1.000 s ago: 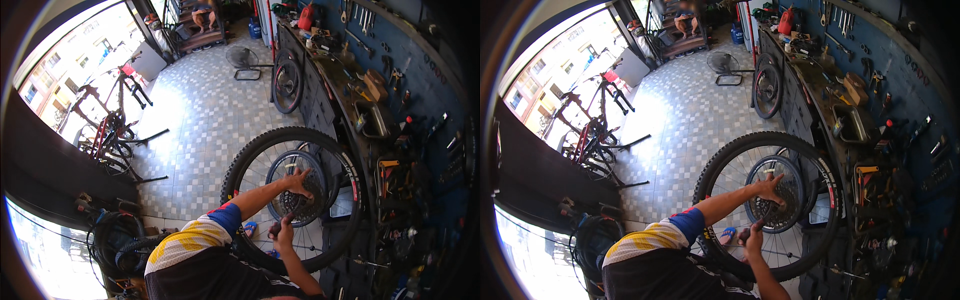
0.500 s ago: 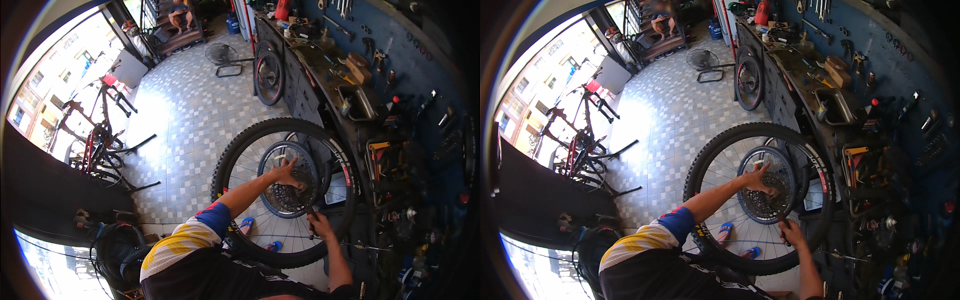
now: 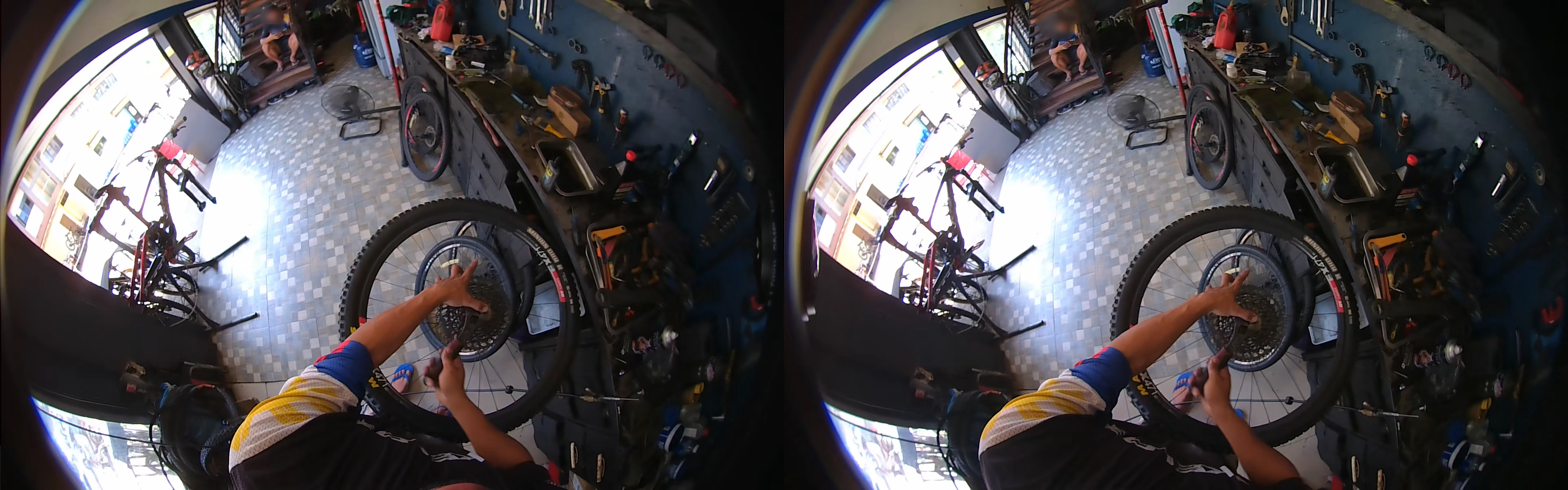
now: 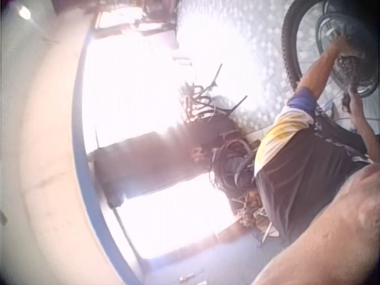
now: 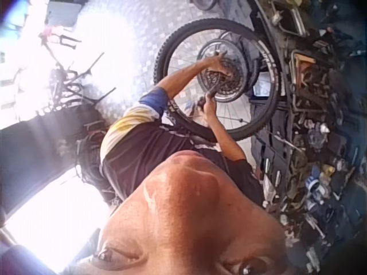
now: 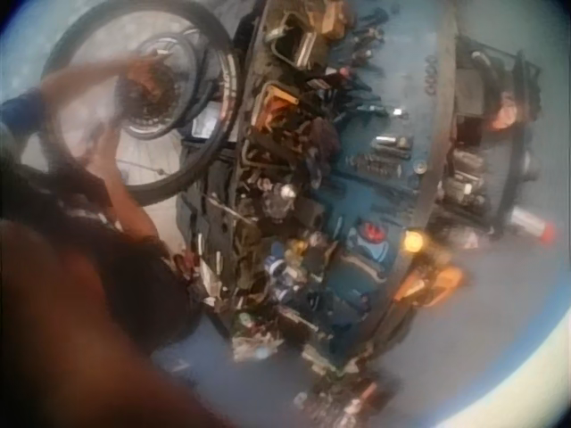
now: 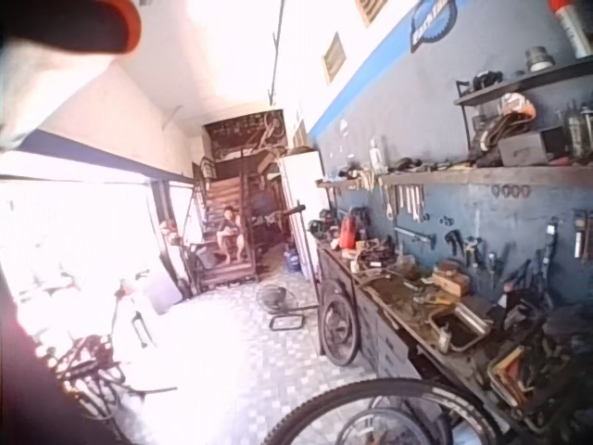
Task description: The person works on a bicycle wheel, using a tool to adjust the cassette and spokes. They then use a floor pump to inflate the tire and check the pressure with a gauge.
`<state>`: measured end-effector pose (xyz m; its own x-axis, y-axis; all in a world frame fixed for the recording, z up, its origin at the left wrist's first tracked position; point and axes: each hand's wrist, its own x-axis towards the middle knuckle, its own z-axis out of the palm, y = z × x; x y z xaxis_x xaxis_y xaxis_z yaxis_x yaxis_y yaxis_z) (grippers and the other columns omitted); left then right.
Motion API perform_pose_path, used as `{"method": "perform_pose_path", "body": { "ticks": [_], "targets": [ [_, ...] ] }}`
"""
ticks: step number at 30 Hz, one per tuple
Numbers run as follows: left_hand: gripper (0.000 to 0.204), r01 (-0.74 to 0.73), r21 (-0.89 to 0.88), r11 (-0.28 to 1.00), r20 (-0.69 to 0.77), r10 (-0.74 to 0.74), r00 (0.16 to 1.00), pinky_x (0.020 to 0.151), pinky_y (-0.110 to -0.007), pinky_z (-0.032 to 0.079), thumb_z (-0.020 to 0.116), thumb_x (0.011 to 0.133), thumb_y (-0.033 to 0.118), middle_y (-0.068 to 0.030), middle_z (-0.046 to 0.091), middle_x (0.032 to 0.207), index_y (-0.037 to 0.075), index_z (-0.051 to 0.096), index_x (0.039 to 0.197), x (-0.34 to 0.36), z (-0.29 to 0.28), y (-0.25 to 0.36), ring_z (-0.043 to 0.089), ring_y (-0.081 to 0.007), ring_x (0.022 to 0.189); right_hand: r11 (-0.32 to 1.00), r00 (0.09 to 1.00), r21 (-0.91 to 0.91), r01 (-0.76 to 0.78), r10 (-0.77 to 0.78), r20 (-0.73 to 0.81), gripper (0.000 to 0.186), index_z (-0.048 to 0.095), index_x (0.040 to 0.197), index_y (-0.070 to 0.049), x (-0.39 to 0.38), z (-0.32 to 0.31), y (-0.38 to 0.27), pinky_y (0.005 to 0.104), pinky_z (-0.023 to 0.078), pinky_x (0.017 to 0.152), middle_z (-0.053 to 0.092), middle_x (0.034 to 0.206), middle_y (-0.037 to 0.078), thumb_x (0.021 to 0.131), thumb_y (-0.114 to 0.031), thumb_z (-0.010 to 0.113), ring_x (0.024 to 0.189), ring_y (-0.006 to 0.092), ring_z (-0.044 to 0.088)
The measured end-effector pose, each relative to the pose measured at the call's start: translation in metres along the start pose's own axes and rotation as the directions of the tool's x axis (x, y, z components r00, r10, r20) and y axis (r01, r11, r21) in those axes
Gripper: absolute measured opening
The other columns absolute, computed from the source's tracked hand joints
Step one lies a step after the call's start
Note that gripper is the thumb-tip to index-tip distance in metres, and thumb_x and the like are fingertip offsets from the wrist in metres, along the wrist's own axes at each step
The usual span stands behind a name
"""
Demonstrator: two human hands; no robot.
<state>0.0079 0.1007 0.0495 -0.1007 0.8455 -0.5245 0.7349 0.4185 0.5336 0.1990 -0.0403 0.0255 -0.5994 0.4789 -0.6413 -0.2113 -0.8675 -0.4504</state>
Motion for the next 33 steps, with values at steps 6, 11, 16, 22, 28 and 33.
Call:
{"method": "perform_pose_path", "body": {
  "ticks": [6, 11, 16, 22, 28, 33],
  "targets": [
    [0.151, 0.008, 0.024, 1.0, 0.023, -0.009, 1.0, 0.117, -0.066, 0.022, 0.079, 0.058, 0.081, -0.0291, 0.017, 0.162, 0.019, -0.006, 0.165, 0.012, 0.0, 0.008, 0.03, -0.0506, 0.148, 0.73, 0.978, -0.66, -0.176, 0.207, -0.031, 0.039, 0.057, 0.112, -0.009, -0.007, -0.134, -0.13, 0.0285, 0.043, 0.042, 0.059, 0.072, 0.004, 0.101, -0.046, 0.063, 0.052, 0.0142, 0.059],
    [0.146, 0.024, 0.017, 1.0, 0.031, -0.025, 0.999, 0.115, -0.067, 0.024, 0.077, 0.061, 0.081, -0.0301, 0.018, 0.162, 0.021, -0.005, 0.166, 0.007, 0.002, -0.001, 0.034, -0.0512, 0.146, 0.584, 0.951, -0.795, -0.163, 0.307, 0.03, 0.036, 0.061, 0.11, -0.006, 0.007, -0.133, -0.194, 0.0289, 0.043, 0.045, 0.057, 0.071, 0.003, 0.1, -0.041, 0.067, 0.053, 0.0124, 0.055],
    [0.142, -0.034, 0.019, 0.999, -0.028, 0.035, 0.999, 0.114, -0.067, 0.026, 0.075, 0.063, 0.082, -0.0335, 0.02, 0.16, 0.023, -0.005, 0.165, 0.005, 0.003, -0.002, 0.038, -0.0526, 0.144, 0.753, 1.0, -0.658, 0.018, -0.025, -0.002, 0.031, 0.059, 0.104, -0.008, -0.007, -0.13, -0.117, 0.0267, 0.042, 0.042, 0.053, 0.069, 0.002, 0.102, -0.039, 0.065, 0.05, 0.0106, 0.051],
    [0.142, -0.016, 0.024, 1.0, -0.022, 0.016, 1.0, 0.114, -0.069, 0.025, 0.075, 0.063, 0.082, -0.0345, 0.019, 0.161, 0.024, -0.004, 0.165, 0.002, 0.001, -0.001, 0.036, -0.0533, 0.144, 0.992, 0.954, -0.012, 0.122, -0.121, -0.274, 0.025, 0.049, 0.119, -0.016, 0.004, 0.005, 0.013, 0.027, 0.039, 0.044, 0.044, 0.069, 0.0, 0.105, -0.035, 0.058, 0.052, 0.0109, 0.046],
    [0.148, 0.01, 0.042, 0.999, -0.033, -0.008, 0.999, 0.116, -0.068, 0.025, 0.079, 0.058, 0.082, -0.032, 0.017, 0.162, 0.019, -0.001, 0.166, 0.014, 0.001, -0.004, 0.03, -0.0502, 0.148, 0.992, 0.995, 0.096, 0.082, -0.077, -0.062, 0.022, 0.04, 0.121, -0.017, 0.017, 0.026, 0.016, 0.0269, 0.041, 0.042, 0.054, 0.082, 0.005, 0.109, -0.033, 0.051, 0.062, 0.0172, 0.06],
    [0.153, 0.0, 0.018, 1.0, 0.01, 0.0, 1.0, 0.118, -0.052, 0.035, 0.082, 0.052, 0.083, -0.0322, 0.019, 0.157, 0.015, 0.004, 0.165, 0.027, 0.005, -0.008, 0.035, -0.0512, 0.144, 0.843, 0.989, -0.526, -0.114, 0.145, 0.019, 0.029, 0.052, 0.119, -0.017, -0.006, -0.111, -0.072, 0.0267, 0.037, 0.037, 0.061, 0.078, 0.003, 0.104, -0.041, 0.057, 0.055, 0.0139, 0.062]
  ]
}}
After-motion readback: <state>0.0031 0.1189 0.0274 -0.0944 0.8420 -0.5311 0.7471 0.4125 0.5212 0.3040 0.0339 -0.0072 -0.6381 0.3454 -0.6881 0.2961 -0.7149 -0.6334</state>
